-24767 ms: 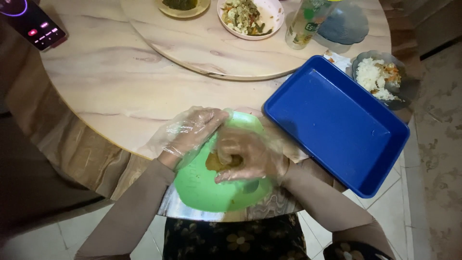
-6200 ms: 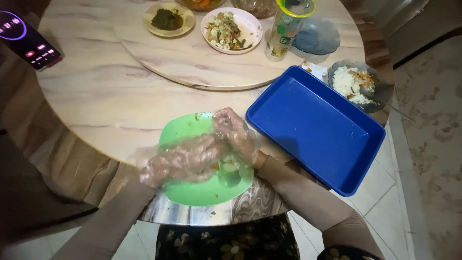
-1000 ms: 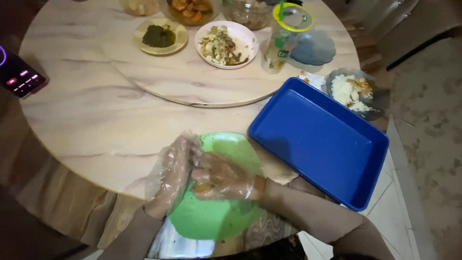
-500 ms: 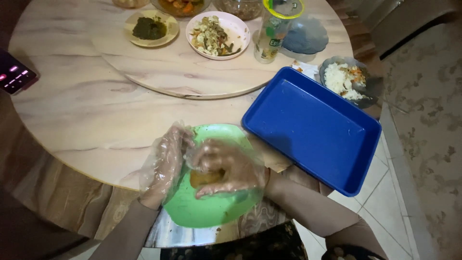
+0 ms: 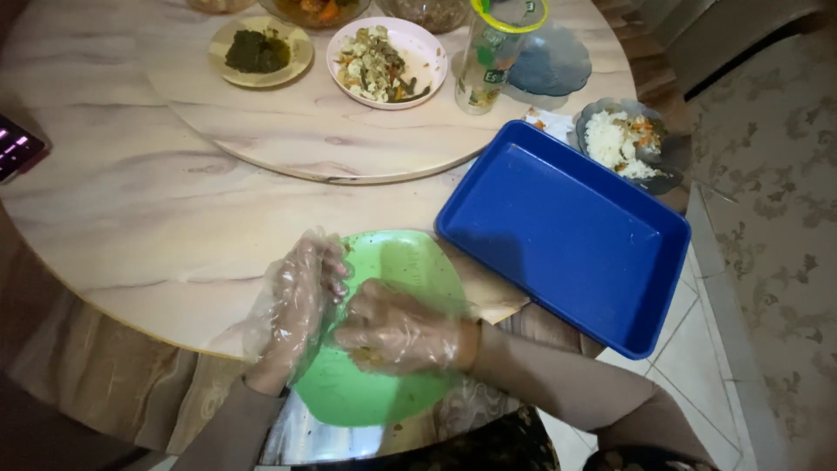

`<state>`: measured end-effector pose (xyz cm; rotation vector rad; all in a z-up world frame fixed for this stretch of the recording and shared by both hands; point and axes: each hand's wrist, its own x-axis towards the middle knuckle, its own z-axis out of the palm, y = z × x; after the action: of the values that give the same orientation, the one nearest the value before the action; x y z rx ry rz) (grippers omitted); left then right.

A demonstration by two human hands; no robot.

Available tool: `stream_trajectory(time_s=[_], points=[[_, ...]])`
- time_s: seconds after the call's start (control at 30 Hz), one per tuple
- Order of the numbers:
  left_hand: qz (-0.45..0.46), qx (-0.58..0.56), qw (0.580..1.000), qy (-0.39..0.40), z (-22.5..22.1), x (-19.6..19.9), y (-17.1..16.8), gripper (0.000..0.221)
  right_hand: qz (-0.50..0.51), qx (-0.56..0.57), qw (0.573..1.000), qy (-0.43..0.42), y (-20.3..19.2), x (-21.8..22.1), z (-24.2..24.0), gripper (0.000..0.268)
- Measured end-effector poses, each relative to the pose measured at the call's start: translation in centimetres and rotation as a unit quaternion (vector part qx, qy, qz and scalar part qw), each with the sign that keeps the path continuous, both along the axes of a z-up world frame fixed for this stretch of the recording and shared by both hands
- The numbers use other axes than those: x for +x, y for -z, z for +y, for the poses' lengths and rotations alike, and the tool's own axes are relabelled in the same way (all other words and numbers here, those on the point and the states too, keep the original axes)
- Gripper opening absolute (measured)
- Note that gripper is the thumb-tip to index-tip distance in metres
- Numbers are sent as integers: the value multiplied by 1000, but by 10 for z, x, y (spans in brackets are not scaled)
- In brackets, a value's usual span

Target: Kneading and shaping a small ball of dough on a plate while wearing plastic gloves.

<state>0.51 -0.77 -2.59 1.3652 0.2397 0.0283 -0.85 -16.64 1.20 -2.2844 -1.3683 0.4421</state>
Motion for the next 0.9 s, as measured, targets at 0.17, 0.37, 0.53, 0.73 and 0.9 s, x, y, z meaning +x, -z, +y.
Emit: stream_trajectory(time_s=[0.17,0.37,0.53,0.73,0.9], points=[[65,39,997,6,1,-9,-27,43,40,-26,999,7,8,5,3,16],[60,38,997,-17,-7,-7,-32,40,63,266,962,25,57,11,-9,31],[69,89,994,-9,-3,-8,-31,41,15,351,936,18,-12,-1,-22,46],[46,71,996,-4,-4,-9,-25,45,32,226,974,11,-42,-9,-29,39],[-44,63,997,8,5,2,18,40,-106,299,943,-100,-7,-6,-38,62]])
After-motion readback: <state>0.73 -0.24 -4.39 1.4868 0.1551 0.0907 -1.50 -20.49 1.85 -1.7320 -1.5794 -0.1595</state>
